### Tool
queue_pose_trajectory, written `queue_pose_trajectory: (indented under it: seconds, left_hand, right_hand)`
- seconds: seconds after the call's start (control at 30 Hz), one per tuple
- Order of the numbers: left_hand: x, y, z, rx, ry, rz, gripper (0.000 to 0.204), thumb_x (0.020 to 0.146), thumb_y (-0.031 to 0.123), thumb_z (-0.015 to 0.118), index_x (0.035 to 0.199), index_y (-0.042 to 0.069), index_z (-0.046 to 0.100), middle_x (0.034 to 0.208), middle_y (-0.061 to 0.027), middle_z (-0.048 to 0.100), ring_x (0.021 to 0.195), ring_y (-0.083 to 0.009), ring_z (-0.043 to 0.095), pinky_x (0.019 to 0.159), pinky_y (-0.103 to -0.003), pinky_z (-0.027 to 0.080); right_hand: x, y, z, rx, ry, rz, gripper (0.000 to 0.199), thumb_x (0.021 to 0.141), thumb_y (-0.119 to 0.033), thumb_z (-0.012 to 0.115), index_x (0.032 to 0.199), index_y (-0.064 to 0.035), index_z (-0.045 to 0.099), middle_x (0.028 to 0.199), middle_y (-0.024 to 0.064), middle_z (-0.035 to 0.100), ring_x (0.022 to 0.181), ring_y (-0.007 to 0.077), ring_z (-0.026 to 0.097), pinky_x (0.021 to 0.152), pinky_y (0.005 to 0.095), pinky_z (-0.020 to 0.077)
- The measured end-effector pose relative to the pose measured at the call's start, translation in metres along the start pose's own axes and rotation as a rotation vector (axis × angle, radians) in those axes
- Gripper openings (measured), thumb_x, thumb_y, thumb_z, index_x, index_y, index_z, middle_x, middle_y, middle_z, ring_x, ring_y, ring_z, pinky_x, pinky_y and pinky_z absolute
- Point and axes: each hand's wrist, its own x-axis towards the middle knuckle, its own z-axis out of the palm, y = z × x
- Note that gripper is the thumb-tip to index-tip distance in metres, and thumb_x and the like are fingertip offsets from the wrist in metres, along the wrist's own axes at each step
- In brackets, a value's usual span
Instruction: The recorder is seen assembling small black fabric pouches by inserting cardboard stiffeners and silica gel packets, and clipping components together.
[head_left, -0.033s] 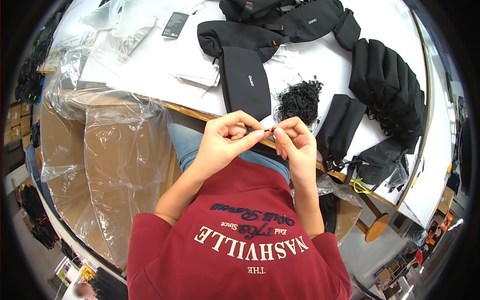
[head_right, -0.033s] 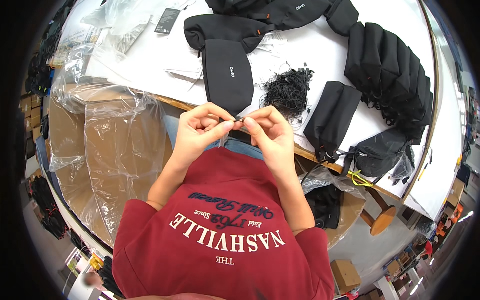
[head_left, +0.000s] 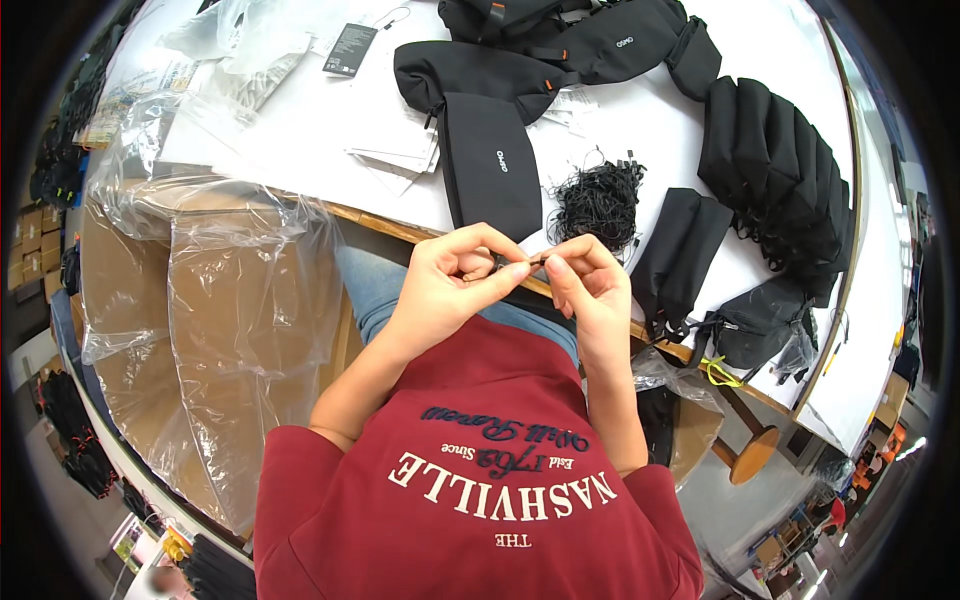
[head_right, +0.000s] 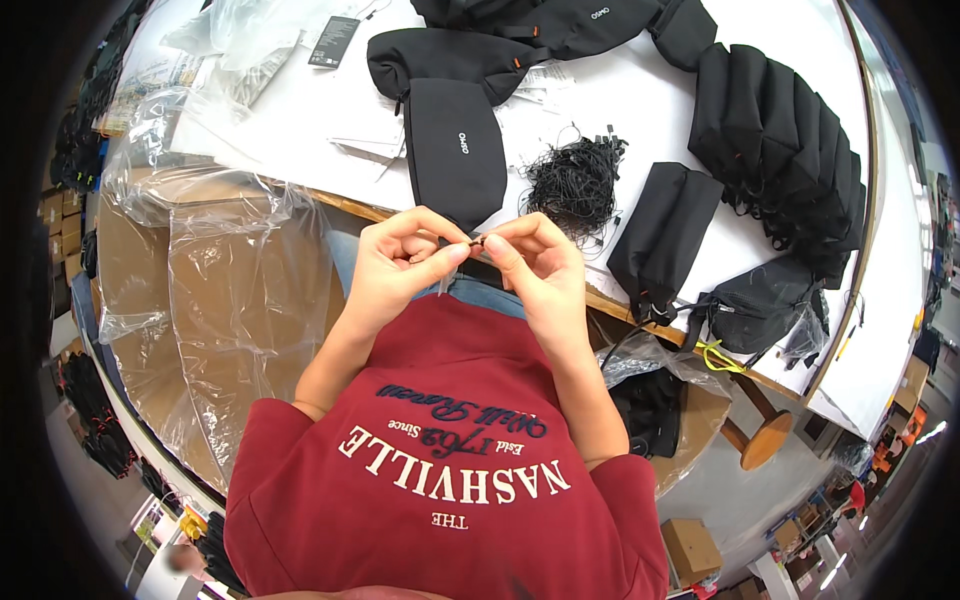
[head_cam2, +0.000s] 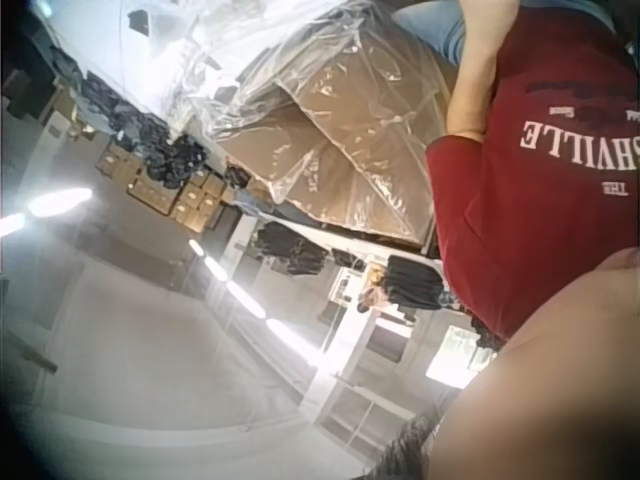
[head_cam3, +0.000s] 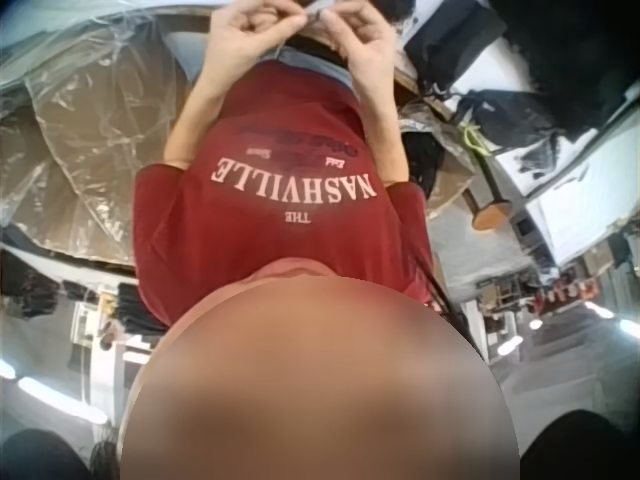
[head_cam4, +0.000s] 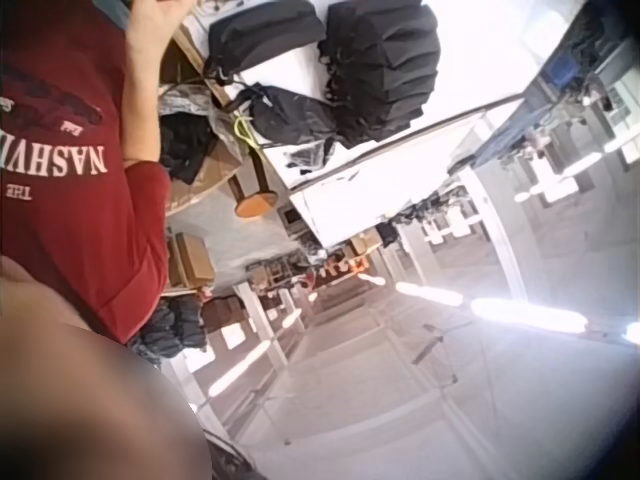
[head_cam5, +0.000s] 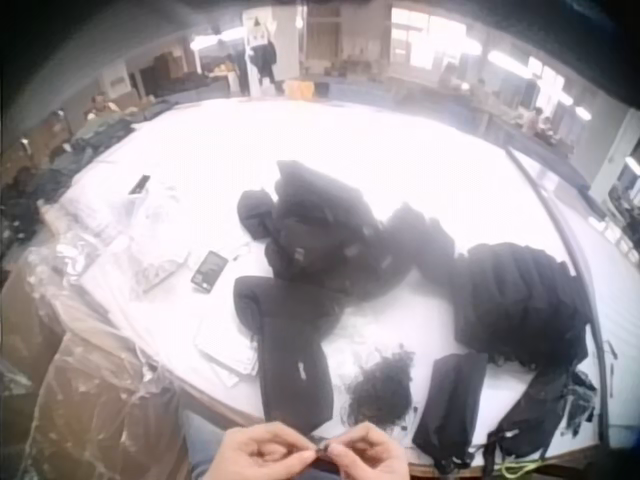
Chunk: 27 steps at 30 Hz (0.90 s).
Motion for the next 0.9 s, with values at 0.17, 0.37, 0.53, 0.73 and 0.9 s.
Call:
queue_pose_trajectory:
  seconds: [0.17, 0.37, 0.53, 0.73, 0.9]
  left_hand:
    - [-0.001, -0.005, 0.0, 0.059, 0.025, 0.016, 0.006, 0.085, 0.003, 0.066, 0.09, 0.0, 0.063, 0.049, 0.01, 0.038, 0.046, 0.0028, 0.032, 0.047, -0.018, 0.023]
    - [-0.002, -0.004, 0.001, 0.168, 0.047, 0.051, 0.004, 0.083, 0.001, 0.067, 0.085, 0.001, 0.064, 0.048, 0.0106, 0.035, 0.045, 0.0024, 0.029, 0.045, -0.019, 0.021]
    - [-0.009, -0.003, -0.002, 0.258, 0.075, 0.088, 0.004, 0.081, 0.002, 0.069, 0.082, 0.001, 0.066, 0.048, 0.0096, 0.032, 0.045, 0.0014, 0.026, 0.044, -0.021, 0.02]
    - [-0.021, -0.005, 0.002, 0.668, -0.187, 0.347, 0.008, 0.073, 0.008, 0.074, 0.079, 0.009, 0.069, 0.054, -0.0018, 0.048, 0.051, -0.0158, 0.046, 0.05, -0.032, 0.036]
    - [-0.025, -0.001, 0.008, 0.661, -0.371, 0.377, 0.007, 0.077, 0.013, 0.071, 0.082, 0.01, 0.067, 0.067, -0.0031, 0.056, 0.065, -0.0189, 0.056, 0.058, -0.032, 0.046]
  right_hand:
    - [0.002, 0.002, 0.003, 0.018, 0.048, 0.036, 0.013, 0.089, -0.014, 0.066, 0.091, -0.0023, 0.062, 0.084, -0.0004, 0.063, 0.071, 0.0008, 0.051, 0.058, 0.0157, 0.035]
    - [0.002, 0.01, 0.002, -0.164, 0.083, -0.106, 0.009, 0.085, -0.009, 0.069, 0.085, -0.0021, 0.064, 0.082, -0.0016, 0.062, 0.068, 0.001, 0.048, 0.058, 0.0171, 0.0357]
    - [0.011, -0.003, -0.011, -0.375, -0.102, -0.087, 0.007, 0.085, -0.007, 0.067, 0.086, -0.0012, 0.064, 0.081, -0.0004, 0.061, 0.066, 0.0036, 0.05, 0.061, 0.0195, 0.0389]
    - [0.049, 0.006, 0.027, -1.019, -0.01, -0.429, 0.032, 0.075, -0.021, 0.074, 0.094, -0.0034, 0.055, 0.086, 0.0077, 0.055, 0.075, 0.021, 0.054, 0.069, 0.0325, 0.0462]
    - [0.058, 0.03, 0.028, -1.312, 0.059, -0.441, 0.027, 0.075, -0.016, 0.069, 0.092, -0.0035, 0.052, 0.09, 0.0104, 0.053, 0.087, 0.0291, 0.055, 0.072, 0.0398, 0.0475]
